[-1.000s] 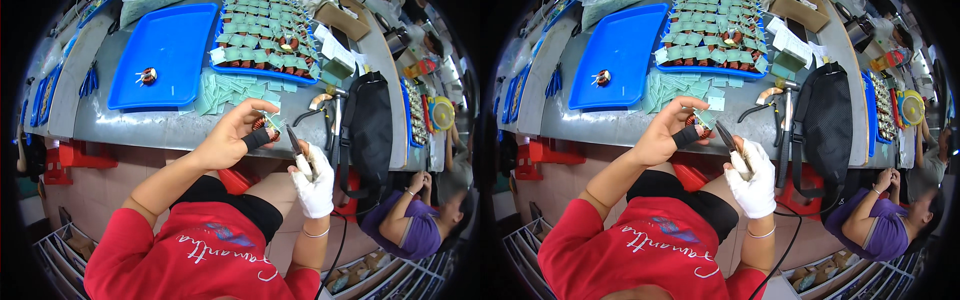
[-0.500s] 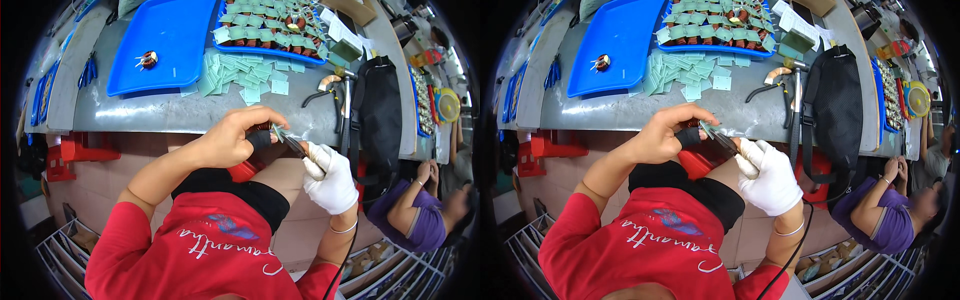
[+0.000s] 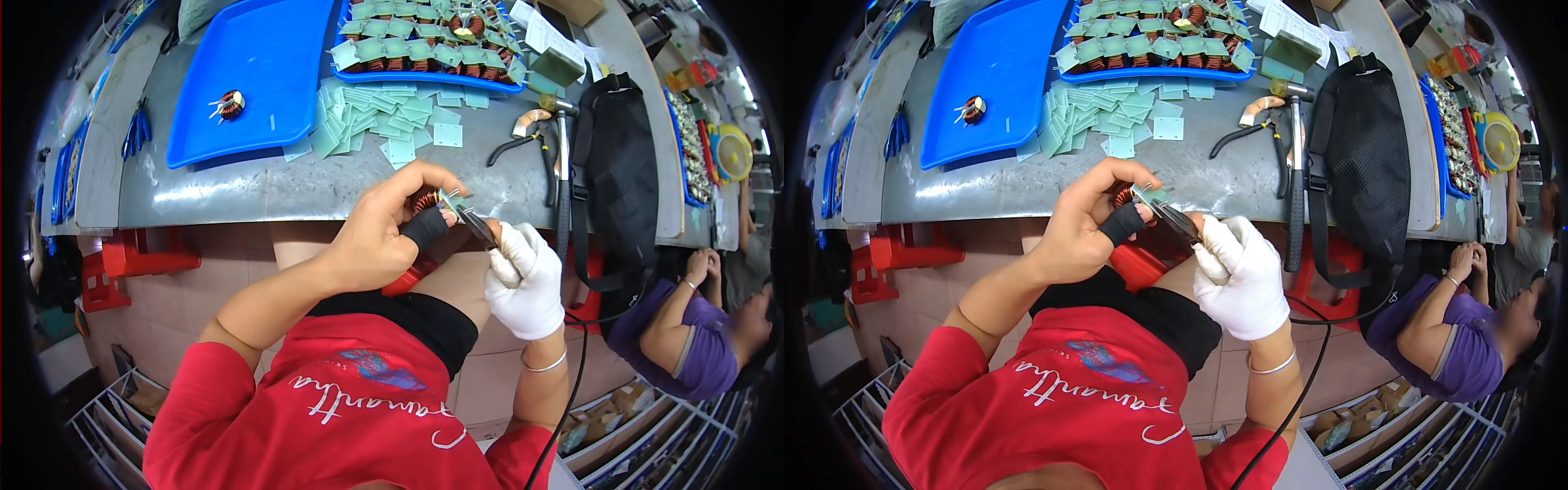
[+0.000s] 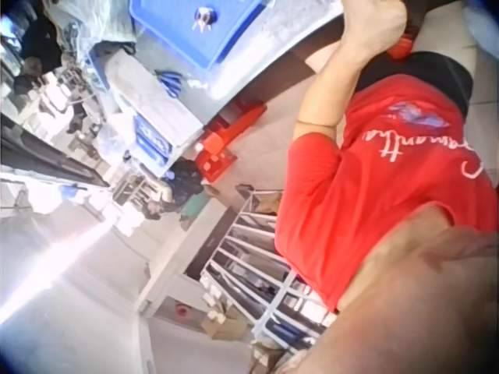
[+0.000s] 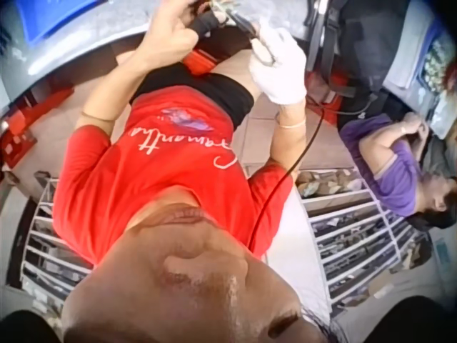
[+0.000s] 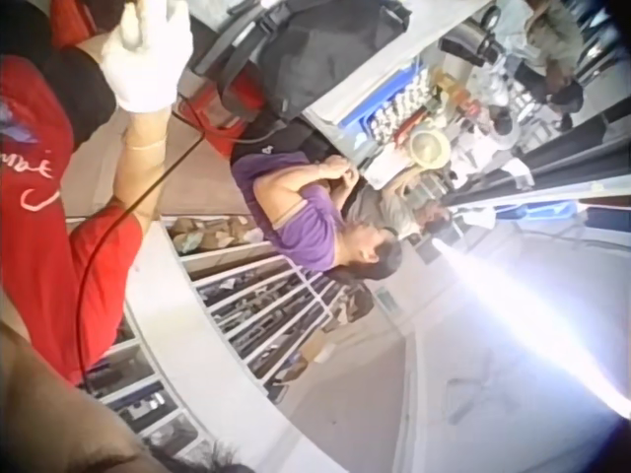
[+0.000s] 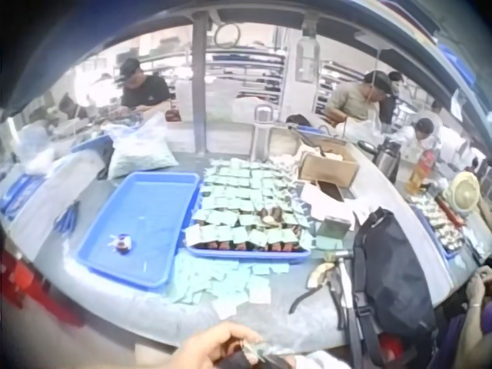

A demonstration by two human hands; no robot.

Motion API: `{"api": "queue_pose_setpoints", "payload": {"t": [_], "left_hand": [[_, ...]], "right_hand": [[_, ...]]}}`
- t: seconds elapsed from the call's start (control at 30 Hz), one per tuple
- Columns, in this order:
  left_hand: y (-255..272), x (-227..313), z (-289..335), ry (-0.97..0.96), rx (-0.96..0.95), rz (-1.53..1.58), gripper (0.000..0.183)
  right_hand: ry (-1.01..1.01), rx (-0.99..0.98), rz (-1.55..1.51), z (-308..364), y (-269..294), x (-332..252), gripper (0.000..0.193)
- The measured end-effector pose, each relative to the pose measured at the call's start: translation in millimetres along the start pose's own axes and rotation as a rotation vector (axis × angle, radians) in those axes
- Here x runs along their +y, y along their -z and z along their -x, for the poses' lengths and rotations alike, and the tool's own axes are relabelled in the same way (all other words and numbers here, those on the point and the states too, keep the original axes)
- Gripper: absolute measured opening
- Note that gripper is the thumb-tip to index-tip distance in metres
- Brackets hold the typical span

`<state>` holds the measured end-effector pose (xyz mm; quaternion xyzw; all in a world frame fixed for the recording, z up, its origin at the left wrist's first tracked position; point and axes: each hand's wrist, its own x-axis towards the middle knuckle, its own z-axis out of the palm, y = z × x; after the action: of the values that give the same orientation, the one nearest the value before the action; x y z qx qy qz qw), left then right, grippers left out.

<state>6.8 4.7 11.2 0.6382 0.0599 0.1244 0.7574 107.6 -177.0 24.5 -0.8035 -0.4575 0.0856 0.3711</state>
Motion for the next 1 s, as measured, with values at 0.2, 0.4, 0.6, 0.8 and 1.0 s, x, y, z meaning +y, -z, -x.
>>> {"api": "queue_pose_setpoints", "payload": {"t": [0.2,0.4,0.6,0.8,1.0], "left_hand": [[-10.3,-8.6,3.4,0.104,0.116,0.076,0.026],[-7.4,-10.5,3.8,0.039,0.046,0.122,0.038],[-6.9,-8.0,3.9,0.096,-0.004,0.068,0.04],[-1.3,4.1,0.5,0.011,-0.031,-0.218,0.037],[10.0,8.1,-5.8,0.007,-0.225,-0.371,0.028]], "right_hand": [[0.106,0.167,0.166,3.0,-12.2,9.7,0.045],[-0.016,0.148,0.023,1.6,-2.3,-1.9,0.048],[-0.029,0.181,0.063,3.7,-10.1,-0.1,0.051],[0.038,0.096,0.169,4.8,-4.9,-0.9,0.046],[-0.007,-0.14,0.285,-1.4,22.0,-8.7,0.04]]}}
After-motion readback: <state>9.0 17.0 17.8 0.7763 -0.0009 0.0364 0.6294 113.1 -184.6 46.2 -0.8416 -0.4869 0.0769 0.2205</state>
